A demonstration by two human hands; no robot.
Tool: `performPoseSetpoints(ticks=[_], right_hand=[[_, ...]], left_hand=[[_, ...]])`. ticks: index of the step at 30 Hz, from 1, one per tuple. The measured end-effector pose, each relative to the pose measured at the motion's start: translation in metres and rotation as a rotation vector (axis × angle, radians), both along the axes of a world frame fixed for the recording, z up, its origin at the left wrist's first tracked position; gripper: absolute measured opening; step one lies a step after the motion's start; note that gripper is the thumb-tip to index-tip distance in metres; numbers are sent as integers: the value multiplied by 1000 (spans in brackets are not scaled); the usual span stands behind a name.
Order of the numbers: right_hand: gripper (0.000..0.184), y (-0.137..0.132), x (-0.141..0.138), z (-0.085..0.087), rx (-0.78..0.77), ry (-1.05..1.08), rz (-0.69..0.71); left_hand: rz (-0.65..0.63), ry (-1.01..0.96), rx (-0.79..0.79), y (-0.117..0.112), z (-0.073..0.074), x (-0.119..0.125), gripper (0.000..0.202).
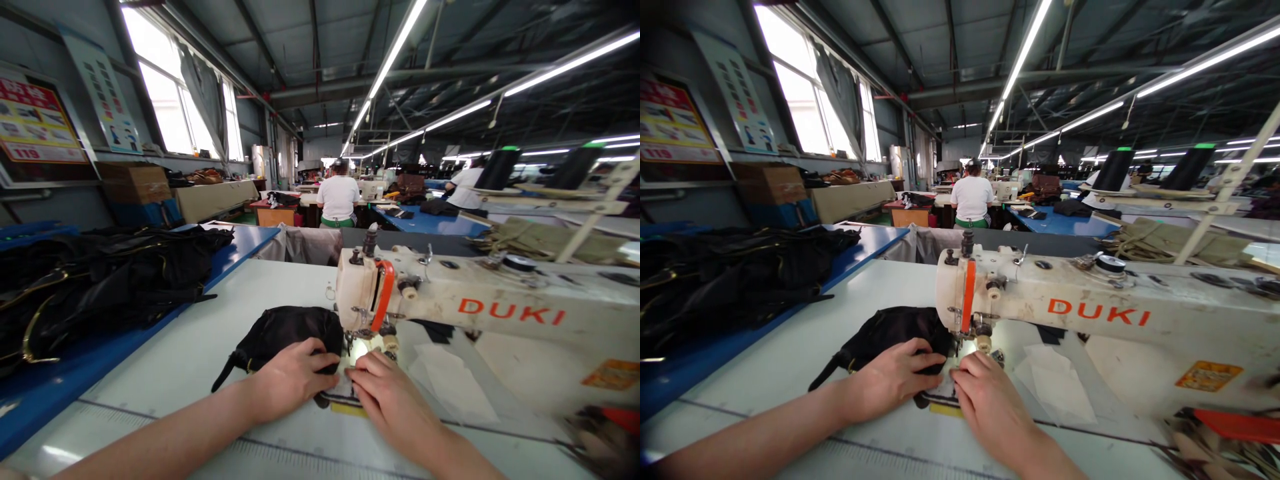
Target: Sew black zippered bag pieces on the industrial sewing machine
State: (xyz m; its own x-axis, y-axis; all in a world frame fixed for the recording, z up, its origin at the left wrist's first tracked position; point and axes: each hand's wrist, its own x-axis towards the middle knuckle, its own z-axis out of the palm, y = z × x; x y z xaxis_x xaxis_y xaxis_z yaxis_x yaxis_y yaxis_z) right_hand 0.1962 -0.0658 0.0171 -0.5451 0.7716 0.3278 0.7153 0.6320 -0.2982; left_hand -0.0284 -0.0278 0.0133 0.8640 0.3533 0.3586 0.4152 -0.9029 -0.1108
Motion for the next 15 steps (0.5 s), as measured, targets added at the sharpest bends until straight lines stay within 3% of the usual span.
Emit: performPoseSetpoints(ticks=[15], right_hand=[[21, 16, 3, -2, 75, -114, -74]], left_hand=[[-46, 22, 34, 27, -5, 12, 22]])
